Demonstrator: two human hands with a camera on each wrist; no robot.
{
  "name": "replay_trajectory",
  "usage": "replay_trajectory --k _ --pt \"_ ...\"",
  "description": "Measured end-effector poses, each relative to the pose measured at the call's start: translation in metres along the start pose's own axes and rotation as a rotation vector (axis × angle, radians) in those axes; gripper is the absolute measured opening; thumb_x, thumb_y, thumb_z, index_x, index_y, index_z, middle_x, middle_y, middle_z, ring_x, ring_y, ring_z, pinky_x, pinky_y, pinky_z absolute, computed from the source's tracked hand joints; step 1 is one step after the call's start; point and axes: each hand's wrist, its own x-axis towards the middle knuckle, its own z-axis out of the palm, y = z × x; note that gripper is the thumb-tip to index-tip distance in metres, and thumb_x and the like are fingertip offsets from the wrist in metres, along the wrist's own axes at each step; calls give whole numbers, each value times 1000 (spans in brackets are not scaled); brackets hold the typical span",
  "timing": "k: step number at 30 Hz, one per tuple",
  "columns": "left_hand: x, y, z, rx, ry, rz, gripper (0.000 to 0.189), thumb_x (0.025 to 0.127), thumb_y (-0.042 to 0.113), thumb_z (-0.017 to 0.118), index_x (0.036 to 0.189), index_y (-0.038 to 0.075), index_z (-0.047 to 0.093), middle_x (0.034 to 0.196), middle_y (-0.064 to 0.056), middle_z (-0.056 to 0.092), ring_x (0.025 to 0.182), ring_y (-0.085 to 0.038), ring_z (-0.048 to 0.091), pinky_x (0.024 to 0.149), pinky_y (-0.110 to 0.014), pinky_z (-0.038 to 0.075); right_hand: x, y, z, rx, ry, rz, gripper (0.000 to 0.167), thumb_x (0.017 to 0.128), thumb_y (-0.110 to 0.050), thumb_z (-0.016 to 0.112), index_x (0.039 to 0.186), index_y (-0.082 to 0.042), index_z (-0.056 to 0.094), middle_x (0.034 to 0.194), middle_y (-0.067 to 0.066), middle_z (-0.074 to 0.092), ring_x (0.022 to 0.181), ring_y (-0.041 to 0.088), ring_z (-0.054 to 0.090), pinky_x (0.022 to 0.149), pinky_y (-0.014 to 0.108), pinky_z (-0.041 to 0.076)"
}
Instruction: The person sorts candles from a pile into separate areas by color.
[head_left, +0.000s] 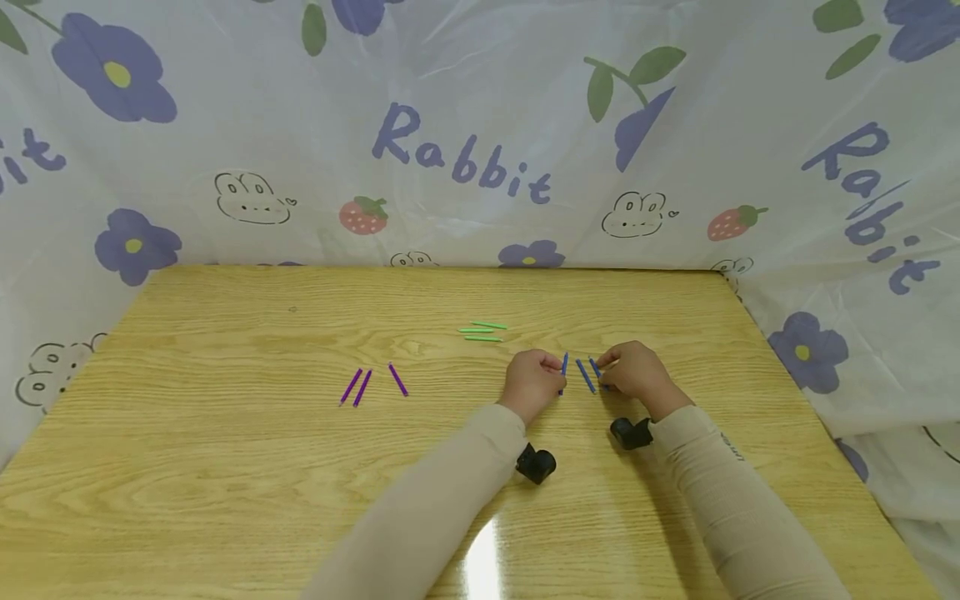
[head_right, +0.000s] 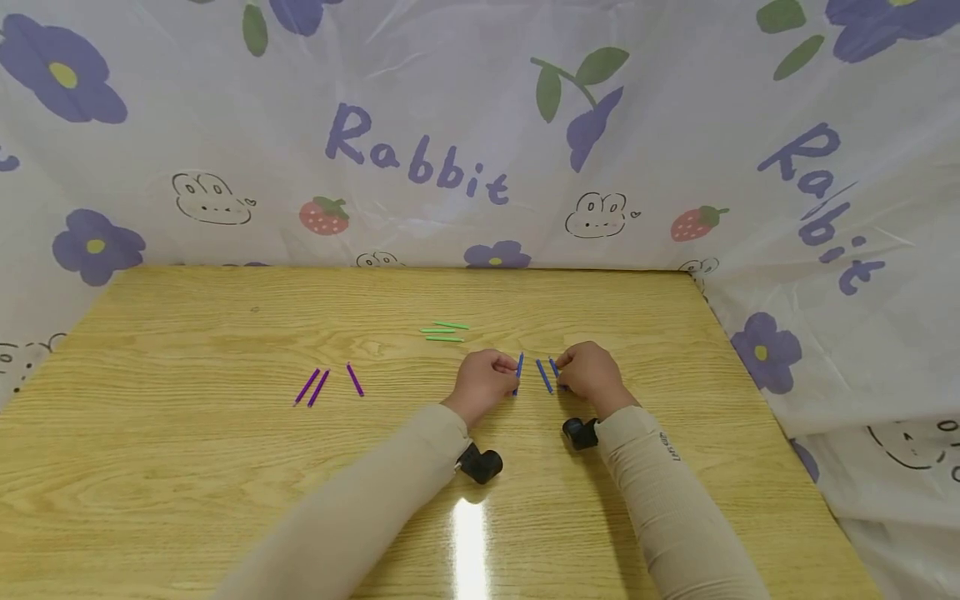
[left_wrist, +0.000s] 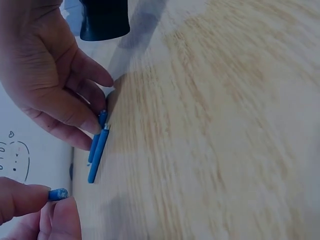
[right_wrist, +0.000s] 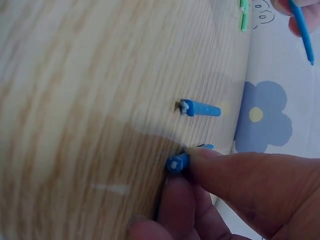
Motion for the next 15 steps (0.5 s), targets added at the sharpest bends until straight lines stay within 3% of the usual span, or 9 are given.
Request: replay_trajectory --k 15 --pt "5 1 16 27 14 -51 9 86 0 65 94 2 69 92 -8 66 80 -18 59 67 -28 50 2 1 -1 -20 4 -13 29 88 -5 63 115 5 66 92 15 68 74 18 62 59 26 49"
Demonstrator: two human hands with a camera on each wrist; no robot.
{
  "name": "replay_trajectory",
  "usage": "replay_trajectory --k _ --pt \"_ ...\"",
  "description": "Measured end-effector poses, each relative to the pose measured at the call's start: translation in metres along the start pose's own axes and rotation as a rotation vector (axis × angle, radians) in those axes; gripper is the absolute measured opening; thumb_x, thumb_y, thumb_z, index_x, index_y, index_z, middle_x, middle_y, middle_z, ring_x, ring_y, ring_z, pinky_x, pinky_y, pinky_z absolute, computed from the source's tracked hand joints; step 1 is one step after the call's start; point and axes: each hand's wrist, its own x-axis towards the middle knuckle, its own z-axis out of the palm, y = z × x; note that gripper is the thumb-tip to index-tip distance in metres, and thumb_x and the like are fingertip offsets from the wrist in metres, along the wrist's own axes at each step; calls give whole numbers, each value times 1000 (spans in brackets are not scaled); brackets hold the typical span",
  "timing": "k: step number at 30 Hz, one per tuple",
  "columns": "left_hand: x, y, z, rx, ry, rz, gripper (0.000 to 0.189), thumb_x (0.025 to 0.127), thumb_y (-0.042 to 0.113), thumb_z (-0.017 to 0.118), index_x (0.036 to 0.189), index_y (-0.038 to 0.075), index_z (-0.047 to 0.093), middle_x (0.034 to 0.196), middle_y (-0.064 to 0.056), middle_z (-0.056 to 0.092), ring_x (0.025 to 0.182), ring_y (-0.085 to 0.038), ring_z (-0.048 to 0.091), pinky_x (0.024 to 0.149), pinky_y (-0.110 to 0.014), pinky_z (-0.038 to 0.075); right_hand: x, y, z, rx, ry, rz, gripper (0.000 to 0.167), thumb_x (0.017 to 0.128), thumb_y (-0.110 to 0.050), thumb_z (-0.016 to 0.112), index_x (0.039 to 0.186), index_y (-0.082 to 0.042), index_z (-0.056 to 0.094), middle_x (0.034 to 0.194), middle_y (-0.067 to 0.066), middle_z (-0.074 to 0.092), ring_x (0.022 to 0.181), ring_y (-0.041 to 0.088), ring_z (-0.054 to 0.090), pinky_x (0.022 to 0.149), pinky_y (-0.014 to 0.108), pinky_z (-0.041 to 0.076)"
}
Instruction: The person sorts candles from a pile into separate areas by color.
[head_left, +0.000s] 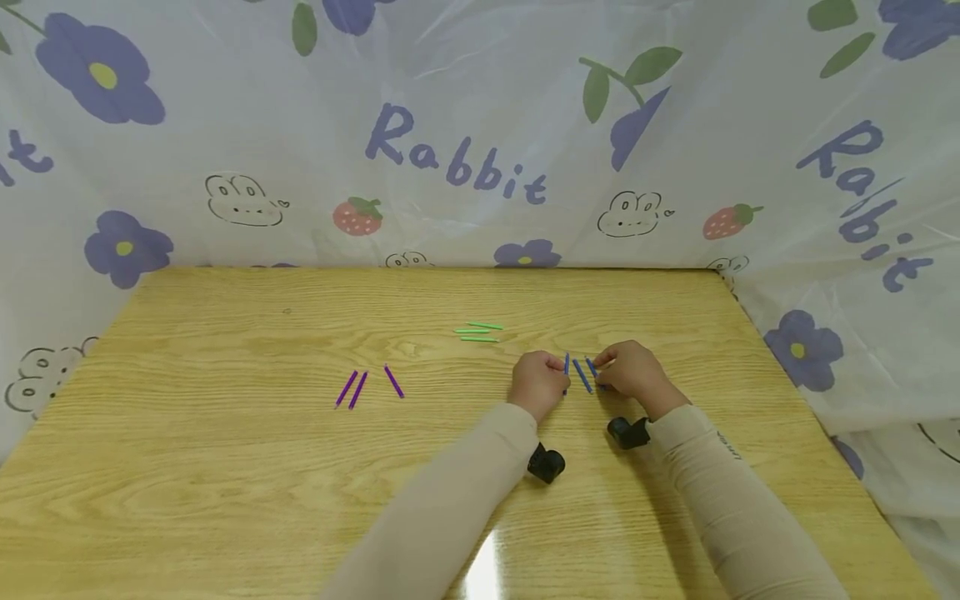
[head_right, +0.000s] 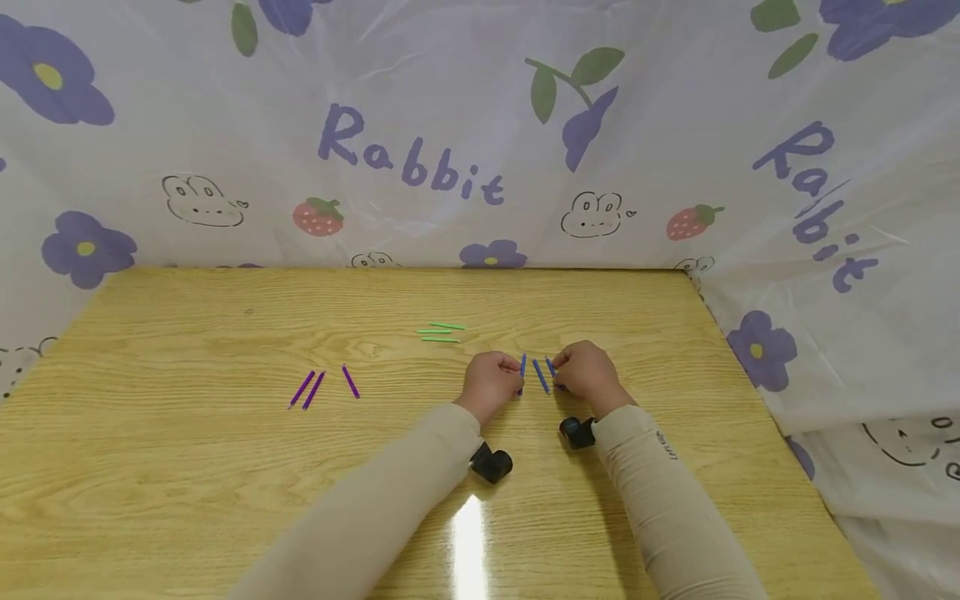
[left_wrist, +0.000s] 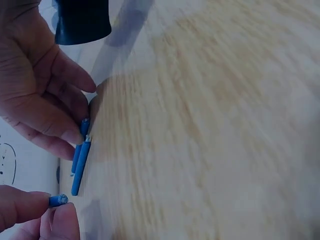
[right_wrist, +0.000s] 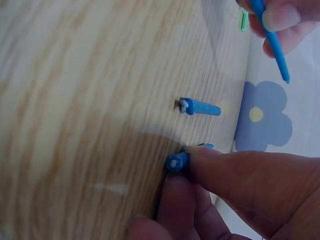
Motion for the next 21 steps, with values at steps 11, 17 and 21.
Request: replay_trajectory --k 11,17,21 --pt "1 -1 6 38 5 6 13 87 0 65 99 1 68 93 -8 65 84 -20 60 72 -31 52 -1 -1 0 10 0 3 28 87 -4 63 113 5 66 90 14 67 68 15 58 56 25 48" --pt "4 0 10 38 13 -27 16 88 1 65 104 2 68 100 -9 66 92 -23 62 75 -33 53 0 1 1 11 4 2 28 87 -5 63 114 5 66 94 16 68 72 16 60 59 26 51" --pt "6 1 13 72 22 -36 18 88 1 65 106 3 68 104 -10 66 95 -24 63 76 -34 53 2 2 0 8 8 -1 28 87 -5 64 113 5 66 98 17 68 72 17 60 59 27 50"
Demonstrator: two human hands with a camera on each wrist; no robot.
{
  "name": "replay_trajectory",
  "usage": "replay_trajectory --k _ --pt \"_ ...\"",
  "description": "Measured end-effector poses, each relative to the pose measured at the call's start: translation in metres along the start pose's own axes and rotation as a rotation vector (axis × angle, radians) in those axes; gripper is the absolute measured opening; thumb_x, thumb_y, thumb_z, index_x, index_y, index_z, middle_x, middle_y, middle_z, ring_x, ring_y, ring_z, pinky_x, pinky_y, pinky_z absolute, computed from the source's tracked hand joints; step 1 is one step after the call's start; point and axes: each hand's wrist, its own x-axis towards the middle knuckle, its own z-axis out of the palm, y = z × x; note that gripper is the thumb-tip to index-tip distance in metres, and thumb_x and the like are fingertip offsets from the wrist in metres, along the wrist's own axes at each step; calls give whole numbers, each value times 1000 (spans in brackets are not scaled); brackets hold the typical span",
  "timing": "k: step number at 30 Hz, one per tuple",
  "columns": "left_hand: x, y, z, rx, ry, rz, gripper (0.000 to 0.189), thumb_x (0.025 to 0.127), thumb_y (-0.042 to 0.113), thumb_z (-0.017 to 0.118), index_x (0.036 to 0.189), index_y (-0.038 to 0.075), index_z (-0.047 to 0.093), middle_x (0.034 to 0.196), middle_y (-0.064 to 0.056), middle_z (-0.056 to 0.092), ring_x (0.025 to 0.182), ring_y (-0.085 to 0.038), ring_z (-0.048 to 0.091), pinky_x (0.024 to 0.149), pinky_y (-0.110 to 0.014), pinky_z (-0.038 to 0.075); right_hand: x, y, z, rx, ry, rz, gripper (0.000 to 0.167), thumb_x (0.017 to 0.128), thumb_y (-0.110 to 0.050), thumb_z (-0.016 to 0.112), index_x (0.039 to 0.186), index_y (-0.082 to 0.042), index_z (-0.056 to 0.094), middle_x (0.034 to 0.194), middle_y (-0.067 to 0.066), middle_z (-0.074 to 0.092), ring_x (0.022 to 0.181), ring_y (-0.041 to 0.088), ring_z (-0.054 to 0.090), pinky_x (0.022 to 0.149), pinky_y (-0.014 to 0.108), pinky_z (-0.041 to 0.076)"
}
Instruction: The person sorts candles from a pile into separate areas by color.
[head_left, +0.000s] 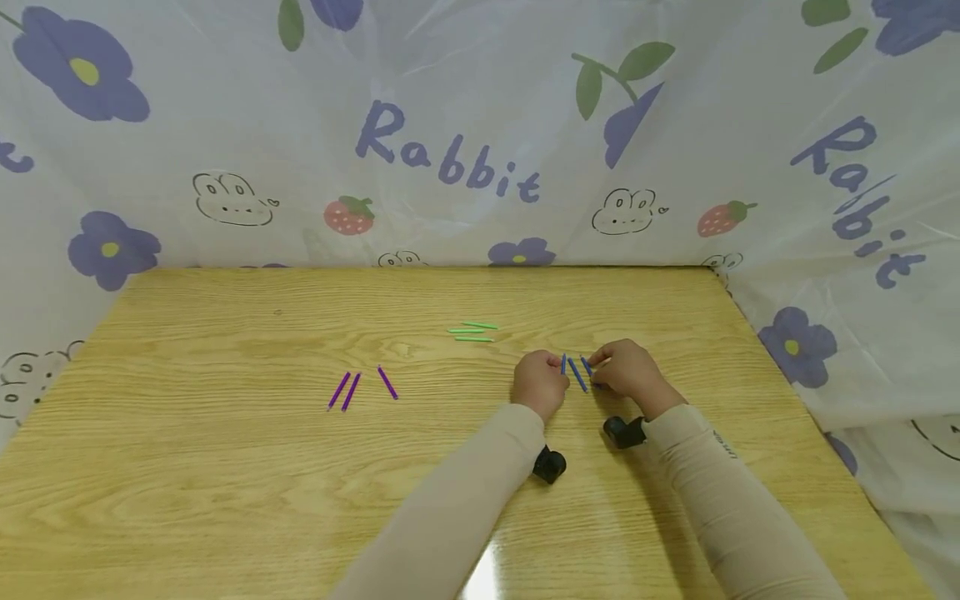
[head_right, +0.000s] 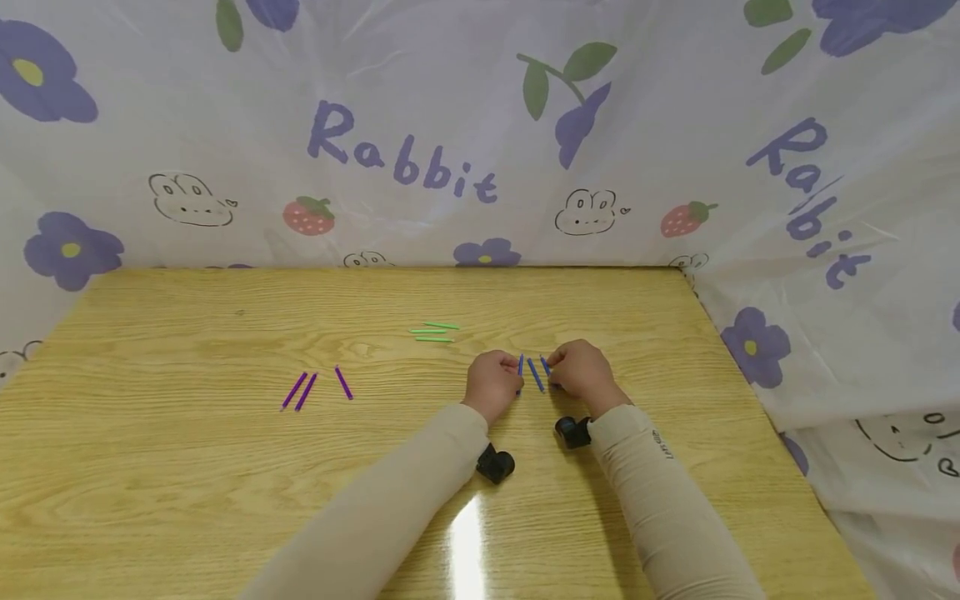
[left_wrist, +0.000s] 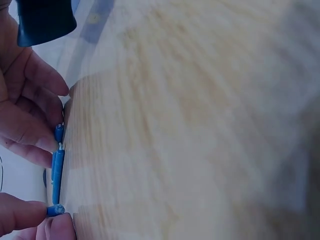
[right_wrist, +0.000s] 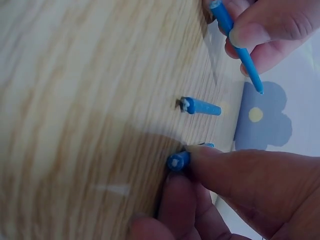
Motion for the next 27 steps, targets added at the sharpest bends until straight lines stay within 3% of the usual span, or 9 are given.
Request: replay_trajectory --k 6,17,27 --pt "0 2 3 59 19 20 20 87 2 66 107 2 67 105 -10 67 94 -23 63 77 -33 53 1 1 -1 -6 2 -8 27 87 -5 63 112 4 67 106 18 66 71 17 59 58 26 49" --pt "1 5 6 81 13 -12 22 89 5 66 110 3 65 106 -8 66 85 -19 61 71 -31 53 1 0 -1 -16 5 -8 26 87 -4 64 111 4 68 104 18 67 73 17 60 59 27 50" --pt "-4 9 2 136 -5 13 20 89 6 66 108 2 64 101 -9 66 86 -19 61 72 -31 52 3 3 0 3 6 -8 26 86 -4 65 111 4 68 103 18 67 75 18 61 60 28 51"
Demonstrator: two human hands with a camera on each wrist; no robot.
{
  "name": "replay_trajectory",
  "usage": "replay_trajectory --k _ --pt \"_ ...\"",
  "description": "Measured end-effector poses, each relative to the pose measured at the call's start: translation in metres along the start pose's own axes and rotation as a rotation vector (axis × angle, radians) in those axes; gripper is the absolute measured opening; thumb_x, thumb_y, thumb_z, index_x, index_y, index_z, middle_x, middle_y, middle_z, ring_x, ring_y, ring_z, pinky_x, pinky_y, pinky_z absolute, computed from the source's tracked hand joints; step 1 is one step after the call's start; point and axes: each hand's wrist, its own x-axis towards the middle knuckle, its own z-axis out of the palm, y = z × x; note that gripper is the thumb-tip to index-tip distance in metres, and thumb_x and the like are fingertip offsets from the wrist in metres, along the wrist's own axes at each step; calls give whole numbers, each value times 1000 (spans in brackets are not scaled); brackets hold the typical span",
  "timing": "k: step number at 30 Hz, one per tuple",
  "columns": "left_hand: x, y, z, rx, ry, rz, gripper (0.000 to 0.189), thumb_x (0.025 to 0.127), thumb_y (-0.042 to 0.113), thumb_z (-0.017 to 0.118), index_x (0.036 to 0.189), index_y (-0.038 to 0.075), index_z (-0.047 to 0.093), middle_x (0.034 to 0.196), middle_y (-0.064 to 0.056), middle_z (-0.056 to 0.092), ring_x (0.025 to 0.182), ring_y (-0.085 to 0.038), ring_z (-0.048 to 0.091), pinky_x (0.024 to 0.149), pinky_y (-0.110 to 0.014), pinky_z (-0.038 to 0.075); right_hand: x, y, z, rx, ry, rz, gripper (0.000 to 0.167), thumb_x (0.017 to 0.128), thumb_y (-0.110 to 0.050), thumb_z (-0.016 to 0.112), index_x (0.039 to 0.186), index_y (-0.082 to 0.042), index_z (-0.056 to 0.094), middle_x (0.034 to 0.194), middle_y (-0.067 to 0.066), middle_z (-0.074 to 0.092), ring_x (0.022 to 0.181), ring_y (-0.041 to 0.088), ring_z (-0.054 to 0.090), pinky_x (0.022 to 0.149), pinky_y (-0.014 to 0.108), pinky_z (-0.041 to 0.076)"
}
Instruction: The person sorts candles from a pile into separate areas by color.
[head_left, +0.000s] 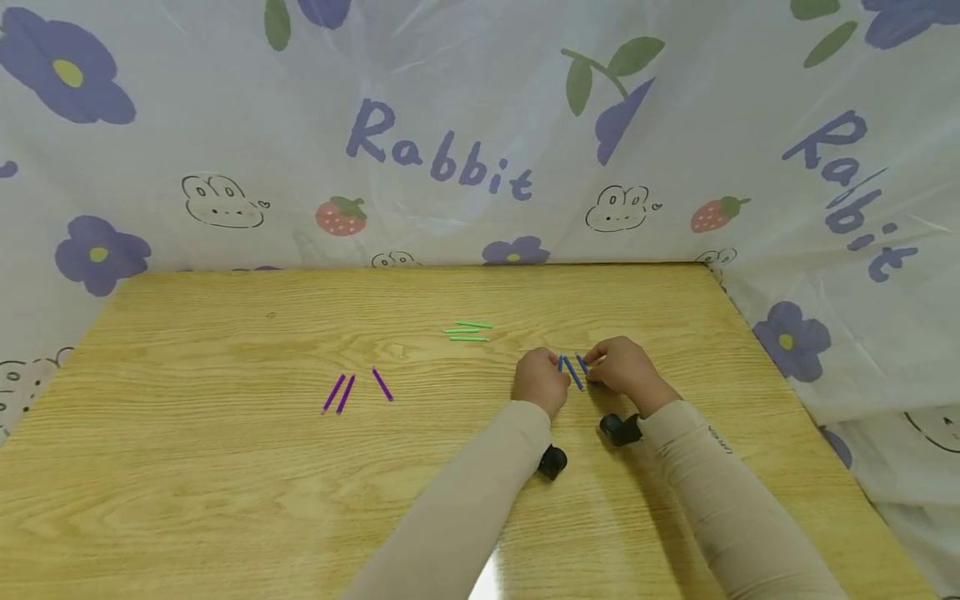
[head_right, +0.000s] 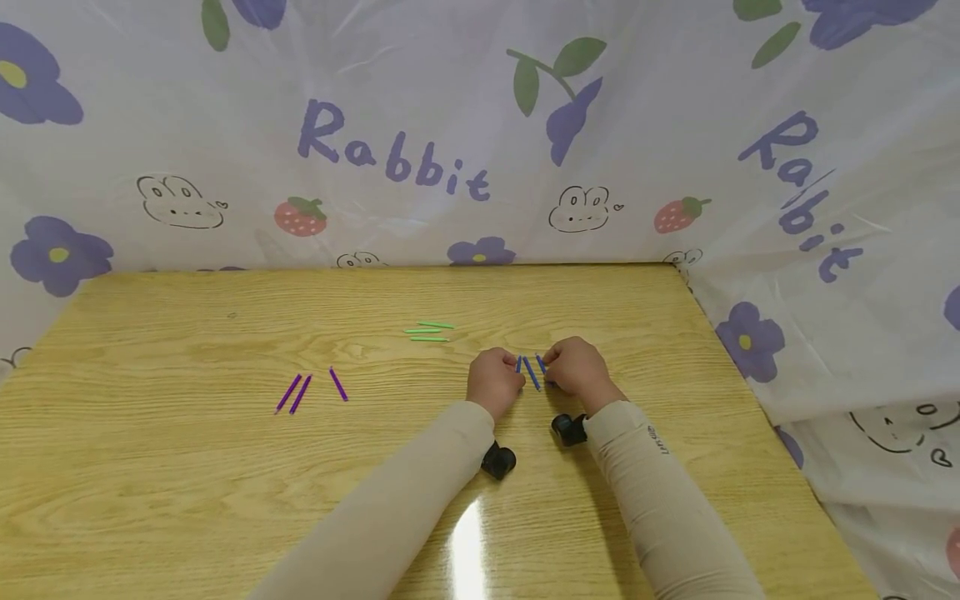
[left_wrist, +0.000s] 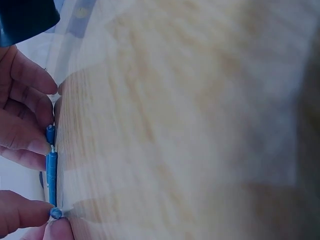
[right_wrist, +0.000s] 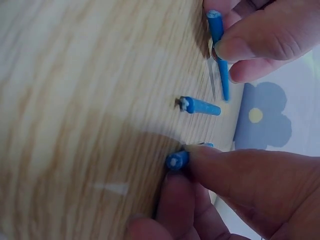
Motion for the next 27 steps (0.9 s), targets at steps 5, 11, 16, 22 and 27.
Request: replay_trajectory --k 5,11,16,22,27 --pt "1 -2 0 -2 -6 15 20 89 4 66 108 1 64 104 -10 66 90 -21 62 74 -32 53 0 0 0 -9 1 5 26 86 -4 65 111 4 68 104 18 67 75 18 60 61 28 51" --pt "3 -6 1 -25 -11 19 19 88 2 64 108 2 65 101 -10 66 85 -20 61 72 -32 53 0 0 0 -19 2 13 27 88 -6 65 113 3 68 108 20 66 78 19 61 62 28 51" --pt "7 -9 1 -75 -14 22 20 86 -1 65 105 2 66 101 -11 67 87 -21 61 72 -33 52 1 2 0 -25 4 4 27 88 -7 66 113 3 68 111 20 65 80 21 60 63 29 51" --pt "14 -16 -1 -123 -52 33 20 84 3 70 103 4 68 100 -8 68 92 -21 63 75 -31 52 -1 8 -3 -54 20 -25 29 88 -10 65 113 3 68 118 22 63 93 27 61 76 37 50" --pt "10 -18 -13 -124 -102 66 20 85 6 70 105 3 68 99 -8 68 86 -20 62 75 -31 51 -9 12 -5 33 17 -14 32 90 -11 62 119 4 65 118 23 63 92 26 63 71 35 52"
